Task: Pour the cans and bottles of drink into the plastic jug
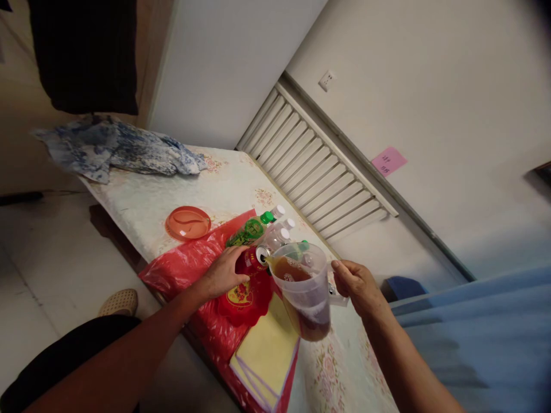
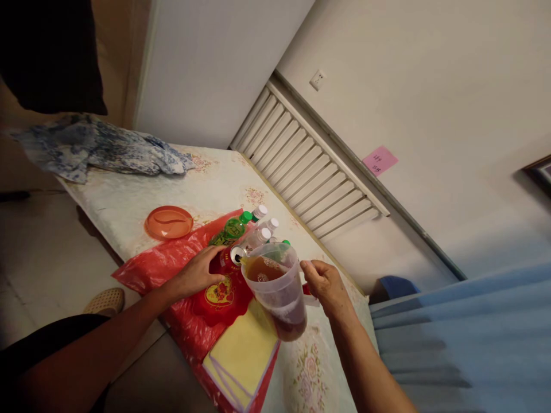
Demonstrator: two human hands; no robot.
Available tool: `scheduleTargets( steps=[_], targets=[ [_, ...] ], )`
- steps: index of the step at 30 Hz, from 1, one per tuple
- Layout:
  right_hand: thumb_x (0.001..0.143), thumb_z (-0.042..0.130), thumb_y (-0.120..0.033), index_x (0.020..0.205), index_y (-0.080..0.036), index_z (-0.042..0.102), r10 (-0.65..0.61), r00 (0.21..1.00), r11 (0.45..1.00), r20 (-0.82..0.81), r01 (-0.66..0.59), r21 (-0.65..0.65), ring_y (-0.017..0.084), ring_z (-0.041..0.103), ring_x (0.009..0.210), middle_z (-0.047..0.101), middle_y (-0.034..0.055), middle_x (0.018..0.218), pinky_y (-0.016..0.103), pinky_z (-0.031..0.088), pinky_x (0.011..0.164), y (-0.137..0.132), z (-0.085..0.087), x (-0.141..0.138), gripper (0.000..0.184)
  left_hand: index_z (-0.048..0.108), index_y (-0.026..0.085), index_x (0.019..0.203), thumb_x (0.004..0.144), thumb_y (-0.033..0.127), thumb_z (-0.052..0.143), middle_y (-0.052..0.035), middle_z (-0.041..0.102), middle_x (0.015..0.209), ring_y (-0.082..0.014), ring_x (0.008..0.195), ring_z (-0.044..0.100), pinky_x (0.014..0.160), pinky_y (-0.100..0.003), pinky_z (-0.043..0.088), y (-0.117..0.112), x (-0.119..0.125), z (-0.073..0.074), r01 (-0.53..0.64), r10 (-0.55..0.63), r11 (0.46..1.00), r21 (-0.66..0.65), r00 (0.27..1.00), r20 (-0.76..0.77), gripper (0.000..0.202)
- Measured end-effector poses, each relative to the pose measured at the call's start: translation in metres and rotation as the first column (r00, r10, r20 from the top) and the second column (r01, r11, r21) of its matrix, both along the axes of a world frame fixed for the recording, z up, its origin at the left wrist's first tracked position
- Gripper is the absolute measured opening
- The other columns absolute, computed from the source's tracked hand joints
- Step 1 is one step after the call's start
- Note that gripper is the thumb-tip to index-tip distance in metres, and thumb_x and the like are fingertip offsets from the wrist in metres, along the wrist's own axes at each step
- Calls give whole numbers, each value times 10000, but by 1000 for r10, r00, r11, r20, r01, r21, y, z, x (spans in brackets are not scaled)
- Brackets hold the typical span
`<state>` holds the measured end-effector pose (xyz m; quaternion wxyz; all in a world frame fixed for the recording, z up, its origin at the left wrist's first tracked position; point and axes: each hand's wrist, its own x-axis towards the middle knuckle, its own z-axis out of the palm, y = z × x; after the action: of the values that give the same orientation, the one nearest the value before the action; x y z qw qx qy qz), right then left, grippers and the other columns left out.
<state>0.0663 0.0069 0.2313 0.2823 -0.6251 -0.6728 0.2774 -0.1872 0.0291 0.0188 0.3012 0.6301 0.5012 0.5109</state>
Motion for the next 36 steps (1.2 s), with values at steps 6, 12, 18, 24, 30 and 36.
scheduleTargets(
  steps=[6,12,18,24,30,36],
  targets=[
    [757,613,-632,534,-217,384,3,1000,1000,11,-3,0,71,282,402,319,-72,446,215,223,395,-1,0,-1,524,538,196,1265,622,200,723,-121,586,1312,-304,1240,540,1089,-461,413,0,0,0,0,0,1000,-3,1000,3,670],
    [752,609,-636,533,-213,402,-7,1000,1000,25,7,-8,72,285,408,333,-69,440,212,235,398,-2,1,-3,519,538,187,1266,619,204,724,-126,580,1317,-303,1248,536,1094,-451,409,0,0,0,4,-4,1000,-5,1000,-3,674],
    [729,621,-653,525,-218,384,-5,1000,1000,15,5,-1,69,269,415,317,-72,448,212,243,392,-3,1,-6,536,543,198,1257,616,196,724,-115,590,1302,-301,1231,545,1086,-458,416,0,0,2,6,-6,1000,-1,1000,4,666],
    [733,614,-668,515,-216,407,9,999,1000,44,-10,26,78,292,397,345,-60,426,217,249,371,-3,1,-5,543,542,208,1260,613,192,727,-113,588,1309,-303,1252,530,1105,-464,396,-1,0,3,8,-8,1000,-13,1000,-5,673],
    [734,620,-658,502,-211,411,12,999,999,41,-13,39,78,306,397,361,-53,423,216,265,367,-2,0,-5,545,534,193,1277,622,193,725,-125,576,1325,-306,1258,524,1103,-462,396,-1,0,1,16,-16,1000,-20,1000,-22,682],
    [747,623,-643,513,-207,417,-5,1000,1000,3,5,-14,71,290,407,348,-63,434,211,280,380,-3,-2,-5,535,542,190,1274,616,191,727,-121,589,1310,-315,1261,526,1108,-462,396,-1,0,2,11,-12,1000,-22,1000,-27,684]
  ],
)
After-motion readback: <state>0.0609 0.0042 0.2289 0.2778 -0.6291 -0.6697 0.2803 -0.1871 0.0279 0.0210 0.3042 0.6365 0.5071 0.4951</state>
